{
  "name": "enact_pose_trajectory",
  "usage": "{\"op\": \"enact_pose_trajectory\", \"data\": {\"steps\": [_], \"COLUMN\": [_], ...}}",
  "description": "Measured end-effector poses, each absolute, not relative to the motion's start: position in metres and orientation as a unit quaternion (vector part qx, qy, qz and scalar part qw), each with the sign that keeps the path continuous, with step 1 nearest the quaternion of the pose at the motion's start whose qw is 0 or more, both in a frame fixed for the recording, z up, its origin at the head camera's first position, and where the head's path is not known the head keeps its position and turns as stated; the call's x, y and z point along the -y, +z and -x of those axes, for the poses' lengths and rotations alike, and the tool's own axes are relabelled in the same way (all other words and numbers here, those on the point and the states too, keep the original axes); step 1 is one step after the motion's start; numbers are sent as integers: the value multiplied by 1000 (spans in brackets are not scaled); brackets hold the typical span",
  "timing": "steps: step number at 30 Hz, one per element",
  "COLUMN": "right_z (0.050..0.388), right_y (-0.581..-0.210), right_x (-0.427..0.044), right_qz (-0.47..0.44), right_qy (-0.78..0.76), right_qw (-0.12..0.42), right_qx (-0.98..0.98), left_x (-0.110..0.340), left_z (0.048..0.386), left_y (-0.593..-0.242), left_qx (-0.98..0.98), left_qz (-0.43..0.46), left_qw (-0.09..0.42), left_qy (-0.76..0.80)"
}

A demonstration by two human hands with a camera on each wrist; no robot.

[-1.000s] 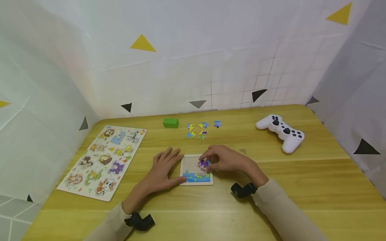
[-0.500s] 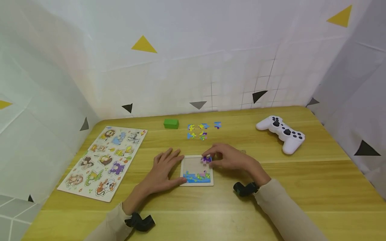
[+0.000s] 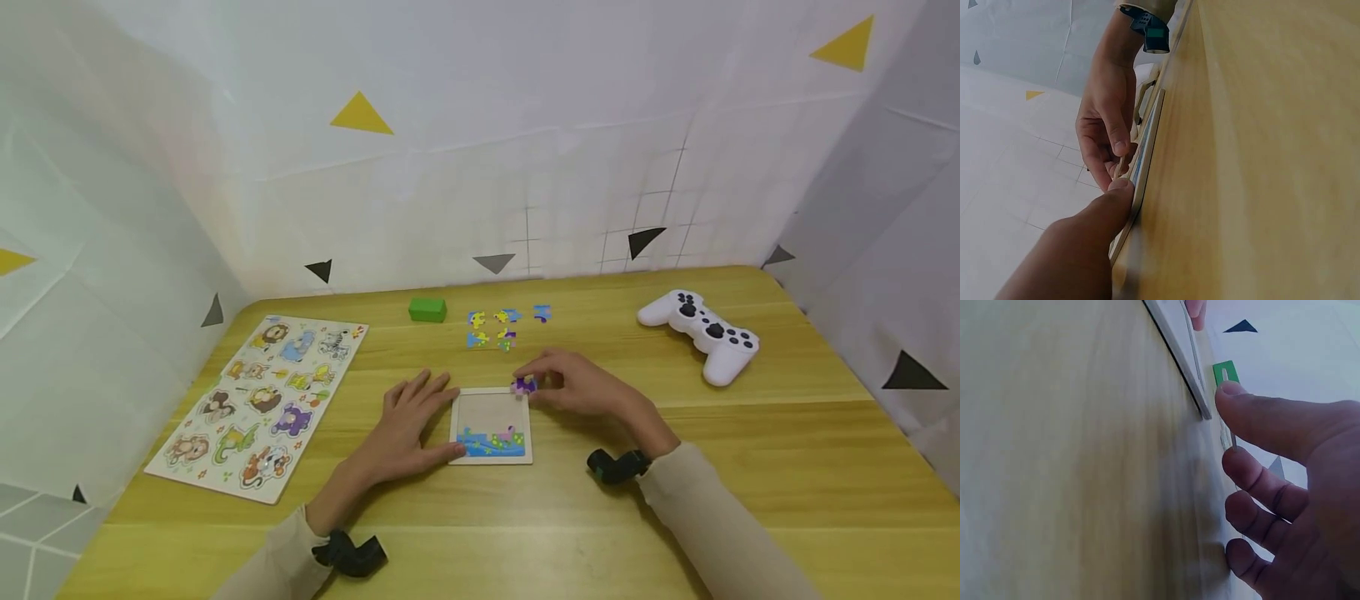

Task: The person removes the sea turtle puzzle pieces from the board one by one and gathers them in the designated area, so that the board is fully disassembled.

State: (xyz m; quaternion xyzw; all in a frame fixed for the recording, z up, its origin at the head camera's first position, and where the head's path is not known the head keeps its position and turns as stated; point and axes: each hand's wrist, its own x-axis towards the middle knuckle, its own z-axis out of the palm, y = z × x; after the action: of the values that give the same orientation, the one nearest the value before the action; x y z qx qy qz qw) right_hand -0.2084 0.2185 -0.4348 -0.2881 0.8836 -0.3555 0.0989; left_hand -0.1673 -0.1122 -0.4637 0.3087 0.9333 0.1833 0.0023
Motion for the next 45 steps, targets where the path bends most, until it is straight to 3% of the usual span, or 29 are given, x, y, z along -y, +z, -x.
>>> {"op": "enact_pose_trajectory", "data": {"steps": [17, 45], "right_z": [231, 260], "right_y": [-442, -439], "right_x": [-230, -234], "right_qz": [290, 272], "right_qy": [-332, -320], "right_qw": [40, 29], "right_qx": [-897, -907], "left_x": [112, 112], "left_z": [166, 166], "left_y": [-464, -462], "left_qx": [-933, -929], "left_qz": [-309, -318], "left_qw": [2, -8], "left_qy": [185, 190]}}
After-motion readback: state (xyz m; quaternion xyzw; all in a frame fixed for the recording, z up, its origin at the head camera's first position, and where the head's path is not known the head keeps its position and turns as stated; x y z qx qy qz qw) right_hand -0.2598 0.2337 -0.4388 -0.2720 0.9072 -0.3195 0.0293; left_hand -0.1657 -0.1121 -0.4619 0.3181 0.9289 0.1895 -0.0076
